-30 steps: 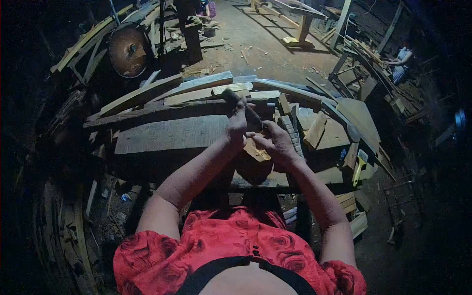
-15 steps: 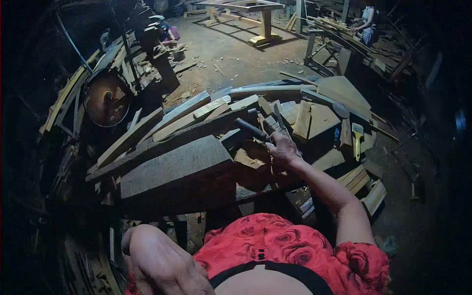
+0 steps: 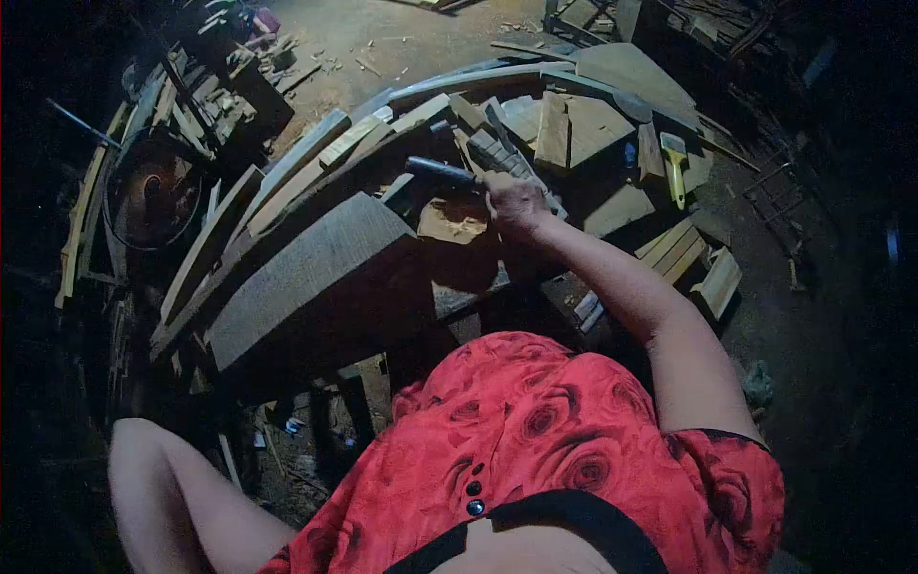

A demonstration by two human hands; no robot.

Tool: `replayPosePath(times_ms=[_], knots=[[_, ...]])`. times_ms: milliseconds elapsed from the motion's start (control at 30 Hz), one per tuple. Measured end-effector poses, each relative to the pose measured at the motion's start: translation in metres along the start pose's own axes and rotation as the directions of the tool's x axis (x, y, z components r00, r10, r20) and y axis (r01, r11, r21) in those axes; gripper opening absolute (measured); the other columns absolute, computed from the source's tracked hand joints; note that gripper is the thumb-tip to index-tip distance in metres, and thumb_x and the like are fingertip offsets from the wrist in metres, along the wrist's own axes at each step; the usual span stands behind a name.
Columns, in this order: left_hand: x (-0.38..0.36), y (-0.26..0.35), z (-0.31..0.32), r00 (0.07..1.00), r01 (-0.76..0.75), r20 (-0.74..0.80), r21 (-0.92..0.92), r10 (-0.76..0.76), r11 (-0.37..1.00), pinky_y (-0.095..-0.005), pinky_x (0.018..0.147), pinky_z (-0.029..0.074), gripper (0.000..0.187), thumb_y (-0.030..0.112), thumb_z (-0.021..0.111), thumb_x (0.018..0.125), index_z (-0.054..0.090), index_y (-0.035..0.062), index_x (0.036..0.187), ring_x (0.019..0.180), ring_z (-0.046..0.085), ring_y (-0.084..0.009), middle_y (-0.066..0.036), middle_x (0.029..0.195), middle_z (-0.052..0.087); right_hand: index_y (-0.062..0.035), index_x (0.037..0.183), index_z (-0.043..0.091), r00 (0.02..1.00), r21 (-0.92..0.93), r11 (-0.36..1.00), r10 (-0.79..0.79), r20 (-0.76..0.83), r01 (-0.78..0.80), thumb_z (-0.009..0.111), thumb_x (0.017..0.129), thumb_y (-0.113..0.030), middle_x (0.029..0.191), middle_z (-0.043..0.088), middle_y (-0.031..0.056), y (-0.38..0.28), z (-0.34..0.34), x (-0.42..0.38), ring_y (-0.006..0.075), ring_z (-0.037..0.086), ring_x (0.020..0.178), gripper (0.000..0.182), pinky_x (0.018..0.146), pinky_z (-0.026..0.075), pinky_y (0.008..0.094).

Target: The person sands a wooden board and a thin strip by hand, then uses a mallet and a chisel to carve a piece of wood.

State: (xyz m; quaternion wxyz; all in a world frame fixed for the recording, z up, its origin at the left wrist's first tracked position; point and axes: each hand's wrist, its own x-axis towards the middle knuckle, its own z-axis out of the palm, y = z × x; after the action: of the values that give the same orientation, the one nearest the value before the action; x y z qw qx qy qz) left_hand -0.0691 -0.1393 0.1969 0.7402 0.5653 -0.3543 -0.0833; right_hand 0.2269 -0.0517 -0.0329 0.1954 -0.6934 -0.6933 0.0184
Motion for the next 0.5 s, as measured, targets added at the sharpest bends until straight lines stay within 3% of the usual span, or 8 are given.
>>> replayPosePath(times_ms=[500], knots=[[0.002,0.0,-0.005,0.976,-0.102,-0.191,0.001,0.1,0.995,-0.0366,0.071,0.046,0.05,0.036,0.058,0.078,0.052,-0.0037,0.108,0.083,0.056,-0.0304,-0.02,0.103,0.054,-0.0051,0.09,0.046,0.999,0.046,0.999,0.019,-0.026,-0.018,0.049,0.078,-0.015,0.081,0.056,0.0178,0.001,0.003,0.0,0.0372,0.058,0.073,0.016,0.064,0.046,0.0473]])
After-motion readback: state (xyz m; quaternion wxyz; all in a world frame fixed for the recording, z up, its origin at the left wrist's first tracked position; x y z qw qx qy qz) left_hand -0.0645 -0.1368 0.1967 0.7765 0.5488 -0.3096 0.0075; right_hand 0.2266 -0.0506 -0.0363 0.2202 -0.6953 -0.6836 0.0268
